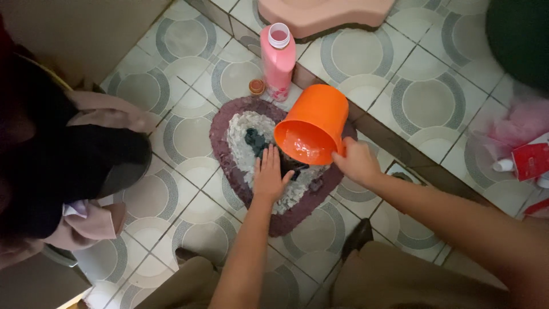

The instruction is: Washing a heart-shaped rug on a bathroom floor using detergent and water.

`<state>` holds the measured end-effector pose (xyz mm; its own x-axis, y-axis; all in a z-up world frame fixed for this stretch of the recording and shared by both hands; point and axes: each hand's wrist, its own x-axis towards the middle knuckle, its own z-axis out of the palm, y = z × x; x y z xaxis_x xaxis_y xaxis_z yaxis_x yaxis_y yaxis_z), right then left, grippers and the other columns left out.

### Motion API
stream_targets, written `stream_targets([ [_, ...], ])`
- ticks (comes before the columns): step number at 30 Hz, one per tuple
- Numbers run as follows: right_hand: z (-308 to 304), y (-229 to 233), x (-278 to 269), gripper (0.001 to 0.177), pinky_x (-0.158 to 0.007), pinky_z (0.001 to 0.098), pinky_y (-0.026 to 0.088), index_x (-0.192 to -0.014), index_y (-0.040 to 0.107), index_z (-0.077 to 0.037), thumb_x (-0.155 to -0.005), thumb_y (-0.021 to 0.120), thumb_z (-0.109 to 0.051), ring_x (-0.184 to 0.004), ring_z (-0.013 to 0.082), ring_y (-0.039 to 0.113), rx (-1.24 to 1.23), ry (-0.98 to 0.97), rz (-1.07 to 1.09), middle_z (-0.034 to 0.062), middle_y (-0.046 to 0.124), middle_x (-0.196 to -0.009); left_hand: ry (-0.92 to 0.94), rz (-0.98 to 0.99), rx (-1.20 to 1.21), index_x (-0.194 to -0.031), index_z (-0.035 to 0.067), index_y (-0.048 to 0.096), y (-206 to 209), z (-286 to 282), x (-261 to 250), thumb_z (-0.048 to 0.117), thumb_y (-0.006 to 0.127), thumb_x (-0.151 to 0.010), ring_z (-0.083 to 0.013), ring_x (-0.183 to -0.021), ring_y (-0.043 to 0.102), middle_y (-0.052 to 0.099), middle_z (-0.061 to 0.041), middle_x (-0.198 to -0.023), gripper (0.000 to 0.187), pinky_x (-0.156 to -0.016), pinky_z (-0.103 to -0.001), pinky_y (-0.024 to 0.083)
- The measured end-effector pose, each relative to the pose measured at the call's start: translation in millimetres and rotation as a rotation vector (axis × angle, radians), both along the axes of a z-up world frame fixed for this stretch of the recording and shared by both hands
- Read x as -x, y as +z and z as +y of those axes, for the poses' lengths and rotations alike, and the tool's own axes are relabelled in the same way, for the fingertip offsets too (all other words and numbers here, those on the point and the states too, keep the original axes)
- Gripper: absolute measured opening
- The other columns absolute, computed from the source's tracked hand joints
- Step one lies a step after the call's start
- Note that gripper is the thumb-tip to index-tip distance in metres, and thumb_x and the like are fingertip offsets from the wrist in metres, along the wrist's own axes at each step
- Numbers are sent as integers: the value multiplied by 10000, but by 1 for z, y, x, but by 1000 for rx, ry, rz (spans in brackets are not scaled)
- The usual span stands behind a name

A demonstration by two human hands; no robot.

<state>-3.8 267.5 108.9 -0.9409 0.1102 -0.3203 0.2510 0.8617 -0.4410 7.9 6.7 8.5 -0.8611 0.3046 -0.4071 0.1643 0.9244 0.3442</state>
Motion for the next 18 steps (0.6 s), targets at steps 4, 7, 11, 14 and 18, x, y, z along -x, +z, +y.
stream_targets([
  [4, -1, 2, 4, 397, -717, 524, 568, -942, 622, 34, -857, 713, -343, -823, 434, 723, -6, -37, -95, 273, 697, -852, -7, 7, -7, -1642, 68, 60, -1, 3, -2, 592, 483, -979, -270, -1583, 51, 34, -89, -1730, 945, -1263, -474, 71],
  [7, 1, -1, 5, 402, -725, 544, 539, -926, 640, 30, -852, 731, -355, -847, 462, 689, 2, -13, 23, 278, 695, -862, -84, -54, 116, -1638, 84, 54, -7, 4, -5, 611, 484, -988, -277, -1588, 31, 17, -81, -1729, 941, -1252, -507, 71],
  [11, -1, 0, 10, 407, -714, 527, 540, -922, 634, 38, -868, 710, -358, -818, 449, 689, 18, -41, 36, 276, 693, -860, -83, -9, 71, -1642, 108, 70, -17, 4, -10, 605, 508, -981, -297, -1583, 41, 22, -82, -1724, 937, -1253, -514, 75],
  [14, -5, -1, 12, 399, -699, 518, 544, -922, 628, 43, -870, 699, -346, -802, 435, 697, 38, -48, 46, 271, 687, -851, -93, -26, 87, -1645, 107, 68, -13, 4, -7, 600, 508, -986, -307, -1583, 36, 15, -92, -1724, 933, -1255, -513, 73],
  [18, -15, 16, 15, 416, -680, 525, 529, -927, 613, 44, -917, 686, -366, -771, 435, 686, 60, -58, -28, 265, 674, -819, -69, 7, 88, -1656, 106, 61, -14, 0, -7, 572, 509, -992, -297, -1590, 32, 22, -88, -1731, 927, -1263, -506, 66],
])
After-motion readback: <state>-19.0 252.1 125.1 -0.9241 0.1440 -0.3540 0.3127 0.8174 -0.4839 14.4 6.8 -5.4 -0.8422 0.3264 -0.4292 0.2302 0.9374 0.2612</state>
